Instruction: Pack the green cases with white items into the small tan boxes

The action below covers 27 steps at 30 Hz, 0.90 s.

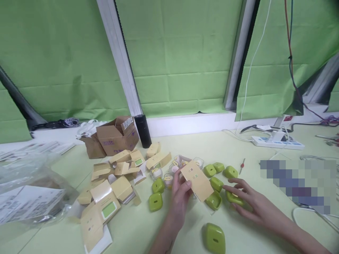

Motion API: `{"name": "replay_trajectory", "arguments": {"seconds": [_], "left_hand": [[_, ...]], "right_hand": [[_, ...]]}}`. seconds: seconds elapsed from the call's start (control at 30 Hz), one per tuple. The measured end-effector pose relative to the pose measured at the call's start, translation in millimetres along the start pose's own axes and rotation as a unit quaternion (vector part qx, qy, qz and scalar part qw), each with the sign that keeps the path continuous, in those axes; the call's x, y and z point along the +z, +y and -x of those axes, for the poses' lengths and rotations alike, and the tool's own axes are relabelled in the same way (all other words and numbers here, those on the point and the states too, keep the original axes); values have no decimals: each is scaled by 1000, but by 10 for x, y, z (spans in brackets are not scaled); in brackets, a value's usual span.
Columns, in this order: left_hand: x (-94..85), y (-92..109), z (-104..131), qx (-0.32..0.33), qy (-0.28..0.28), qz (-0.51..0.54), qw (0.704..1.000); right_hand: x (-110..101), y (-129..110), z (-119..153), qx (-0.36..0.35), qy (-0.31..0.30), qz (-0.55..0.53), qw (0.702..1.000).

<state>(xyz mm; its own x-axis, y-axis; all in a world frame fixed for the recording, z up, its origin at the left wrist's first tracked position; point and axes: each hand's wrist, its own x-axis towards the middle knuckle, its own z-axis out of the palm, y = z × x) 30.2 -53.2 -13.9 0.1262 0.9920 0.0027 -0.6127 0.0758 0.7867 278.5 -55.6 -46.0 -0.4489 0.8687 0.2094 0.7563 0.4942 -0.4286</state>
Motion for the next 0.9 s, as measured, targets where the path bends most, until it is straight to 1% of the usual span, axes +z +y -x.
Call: {"name": "replay_trajectory", "arguments": {"seconds": [0.1,0.13,0.17,0.23,0.3,0.33,0.4,0.43,0.47,0.5,0.57,0.6,0.63,0.67,0.73,0.77,0.83,0.9], "left_hand": [[6,7,-5,-14,-18,50,998],[8,12,-6,-27,-24,65,997],[10,19,-6,-42,-27,74,996],[12,37,-7,-79,-20,77,994],[13,56,-11,-117,-1,85,989],[13,62,-14,-136,6,96,986],[14,62,-23,-161,14,119,980],[15,54,-28,-156,14,120,980],[17,41,-32,-136,17,107,985],[19,24,-35,-102,24,80,991],[22,-11,-36,-12,37,3,999],[25,-26,-33,24,42,-36,998],[27,-36,-26,48,47,-73,995],[30,-42,-16,59,51,-106,991],[39,-45,10,52,62,-143,986],[44,-45,24,41,68,-143,986],[57,-46,43,14,75,-103,992],[72,-47,48,-8,77,-37,996]], "right_hand": [[-37,-40,42,18,-45,-36,998],[-46,-38,43,25,-47,-53,997],[-54,-34,33,40,-35,-72,996],[-74,-38,-24,84,25,-122,989],[-106,-86,-128,109,79,-208,969],[-128,-131,-193,103,85,-265,955],[-173,-254,-336,64,66,-382,920],[-192,-323,-408,45,59,-427,901],[-206,-392,-477,33,61,-459,886],[-211,-454,-539,26,76,-477,875],[-193,-544,-633,27,120,-490,863],[-169,-568,-662,32,140,-493,858],[-137,-579,-679,38,151,-498,853],[-100,-580,-684,44,155,-505,848],[-23,-568,-665,49,148,-520,840],[10,-561,-647,50,148,-523,838],[55,-556,-606,51,163,-512,842],[69,-559,-573,53,188,-485,852]]}}
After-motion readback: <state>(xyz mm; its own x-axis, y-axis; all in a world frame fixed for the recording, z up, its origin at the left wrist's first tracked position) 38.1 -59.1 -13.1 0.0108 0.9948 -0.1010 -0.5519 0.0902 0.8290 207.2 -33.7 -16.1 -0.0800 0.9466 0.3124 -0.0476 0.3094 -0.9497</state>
